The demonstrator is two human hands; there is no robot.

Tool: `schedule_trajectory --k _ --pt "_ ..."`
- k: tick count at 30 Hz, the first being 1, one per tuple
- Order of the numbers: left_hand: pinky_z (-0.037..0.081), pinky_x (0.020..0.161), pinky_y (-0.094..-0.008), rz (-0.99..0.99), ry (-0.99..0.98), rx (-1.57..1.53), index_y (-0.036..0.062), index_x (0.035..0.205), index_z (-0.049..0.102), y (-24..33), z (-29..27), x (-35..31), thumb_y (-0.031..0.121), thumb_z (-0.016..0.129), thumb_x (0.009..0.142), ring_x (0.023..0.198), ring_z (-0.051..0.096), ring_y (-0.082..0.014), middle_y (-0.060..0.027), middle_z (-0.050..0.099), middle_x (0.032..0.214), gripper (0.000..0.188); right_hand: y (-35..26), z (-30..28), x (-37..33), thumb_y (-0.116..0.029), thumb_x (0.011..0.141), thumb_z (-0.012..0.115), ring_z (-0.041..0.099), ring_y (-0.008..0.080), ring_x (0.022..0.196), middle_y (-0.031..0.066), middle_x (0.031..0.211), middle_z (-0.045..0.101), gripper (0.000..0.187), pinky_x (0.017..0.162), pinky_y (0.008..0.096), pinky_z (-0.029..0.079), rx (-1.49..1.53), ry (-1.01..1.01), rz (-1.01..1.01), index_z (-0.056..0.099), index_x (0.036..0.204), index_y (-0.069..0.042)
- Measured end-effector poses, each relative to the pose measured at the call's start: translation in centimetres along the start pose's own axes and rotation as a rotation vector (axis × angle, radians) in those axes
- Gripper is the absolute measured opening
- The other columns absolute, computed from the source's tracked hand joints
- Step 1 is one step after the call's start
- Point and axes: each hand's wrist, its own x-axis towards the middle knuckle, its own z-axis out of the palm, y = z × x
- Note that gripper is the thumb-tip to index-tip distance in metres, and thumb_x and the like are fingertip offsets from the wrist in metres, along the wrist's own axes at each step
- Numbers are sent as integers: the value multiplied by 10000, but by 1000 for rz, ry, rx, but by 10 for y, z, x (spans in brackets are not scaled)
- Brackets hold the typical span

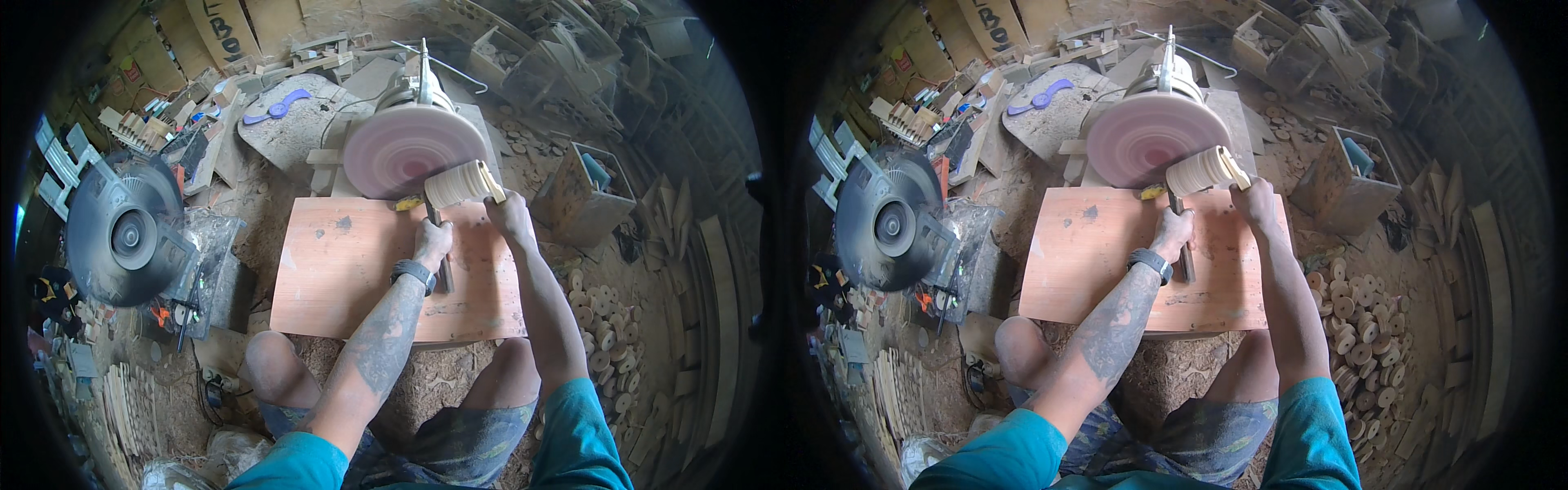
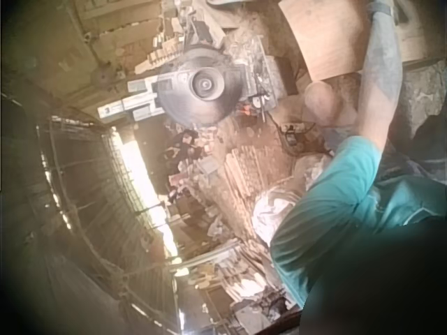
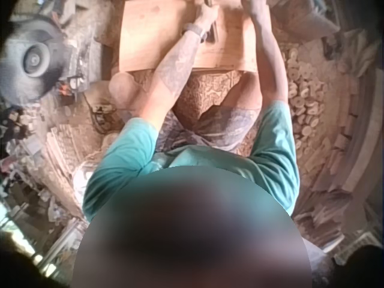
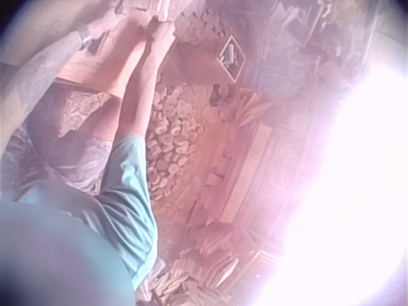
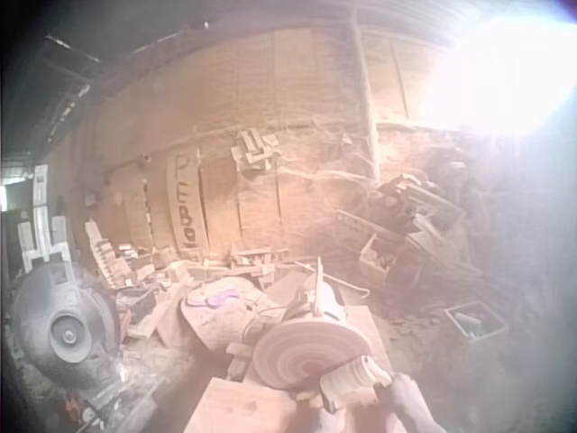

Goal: The person sits on the floor and repeatedly picks up small wooden discs, mounts them onto a metal rod, and presses the stack against a rotating grinding wheel to smooth the edges. After grinding, the person removes the discs from the rod and places them into a pile on the floor.

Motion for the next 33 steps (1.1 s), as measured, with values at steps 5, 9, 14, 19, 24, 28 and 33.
schedule_trajectory --k 5,9,14,19,24,28,33 --pt "506 366 -340 -23 26 -6 -80 1026 508 4 2 -4 178 587 899 409 576 -199 -90 588 637 298 1 1 1 -137 824 613 675 409 766 248 776 661 173 697 466 524 7 2 -4 691 917 -13" --pt "445 353 -361 17 60 -24 23 786 507 7 5 -10 142 515 938 362 484 -188 -68 489 526 193 2 2 1 -133 823 616 676 408 760 245 773 663 170 696 463 525 -2 12 -4 692 917 -15" --pt "425 345 -361 26 51 -21 27 833 506 6 5 -10 136 508 948 364 475 -183 -63 484 536 158 0 -1 0 -132 823 620 677 404 759 241 771 666 168 697 462 528 14 -3 -10 692 922 -18" --pt "424 348 -362 35 48 -36 23 832 506 4 5 -8 133 510 947 367 473 -184 -65 483 538 160 -3 -1 -1 -137 826 626 677 402 753 238 761 665 165 691 464 528 19 6 -13 693 924 -21" --pt "427 353 -370 15 48 -47 14 794 513 6 6 -11 135 518 940 364 483 -193 -72 489 530 190 -3 -4 0 -171 850 596 663 429 830 252 827 668 206 736 477 514 -10 -49 29 677 973 -26" --pt "430 358 -369 32 62 -24 16 735 517 9 5 -13 141 520 931 363 496 -199 -74 492 513 233 -6 -6 1 -182 858 580 654 446 865 264 864 667 222 753 488 507 7 -71 51 666 990 -26" --pt "432 358 -366 30 44 -23 25 711 516 8 3 -11 132 507 921 363 495 -192 -71 494 513 236 -6 -4 2 -176 855 579 649 452 862 269 858 664 213 743 493 504 -42 -55 60 666 971 -20"
